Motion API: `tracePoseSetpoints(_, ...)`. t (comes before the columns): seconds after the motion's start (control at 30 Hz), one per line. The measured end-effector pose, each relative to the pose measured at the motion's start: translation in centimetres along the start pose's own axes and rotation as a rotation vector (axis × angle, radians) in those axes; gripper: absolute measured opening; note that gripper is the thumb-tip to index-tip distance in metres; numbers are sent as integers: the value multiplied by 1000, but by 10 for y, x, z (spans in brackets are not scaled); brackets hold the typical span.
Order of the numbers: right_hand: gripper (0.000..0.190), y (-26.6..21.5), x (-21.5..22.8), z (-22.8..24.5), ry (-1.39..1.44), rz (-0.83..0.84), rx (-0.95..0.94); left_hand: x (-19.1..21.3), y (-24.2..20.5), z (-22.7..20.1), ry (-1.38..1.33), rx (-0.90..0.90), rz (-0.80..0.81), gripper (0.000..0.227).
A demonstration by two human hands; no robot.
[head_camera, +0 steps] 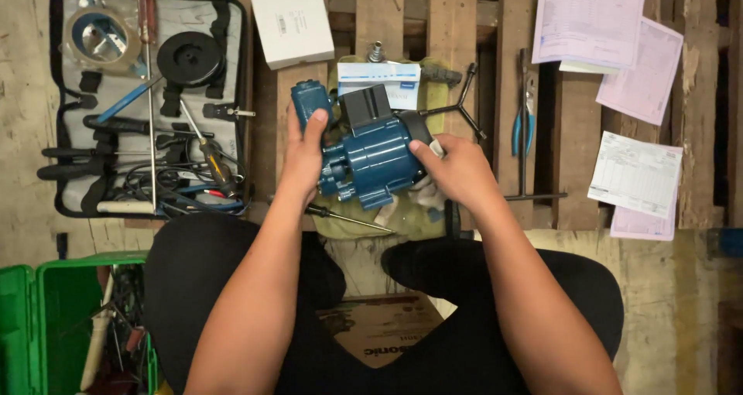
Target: The person places a black circular component onto a blue motor, then uses a T-handle wrench to tighten bolts on the motor housing. After tightening, the person wipes the motor with a white cloth.
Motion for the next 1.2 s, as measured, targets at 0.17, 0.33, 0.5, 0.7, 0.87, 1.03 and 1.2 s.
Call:
tracePoseSetpoints(0.17,55,14,-12,-4,-25,-42,1,5,14,20,218,44,42,82)
tracePoseSetpoints(0.33,56,26,-18,-11,-59,-57,-26,15,6,4,292,13,50,80)
tracePoseSetpoints(0.5,59,33,-14,-18,-17,-227,77,12,3,7,311,-23,94,92)
tracePoseSetpoints(0.7,63,-63,-14,41,260,-285,340,16,-6,-1,179,-12,72,95)
tracePoseSetpoints(0.87,78,-38,-72,24,-24,-187,729,17,-1,11,65,-23,66,89)
tracePoseSetpoints(1.03,63,-33,-88,-2,-342,-337,912,32,-15,-8,-3,-28,89,84)
tracePoseSetpoints(1.2,55,-33,-88,-22,-420,-422,1029,40,-21,-5,202,-16,217,74)
Point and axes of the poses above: each hand's wrist, its own y-axis towards the middle knuckle, its own x-axis out of the back of the hand, z = x × y, the point moved 2 cm from there along y, towards the middle knuckle, and after that the axes turned 13 degrees about -x, right-handed, at the moved point
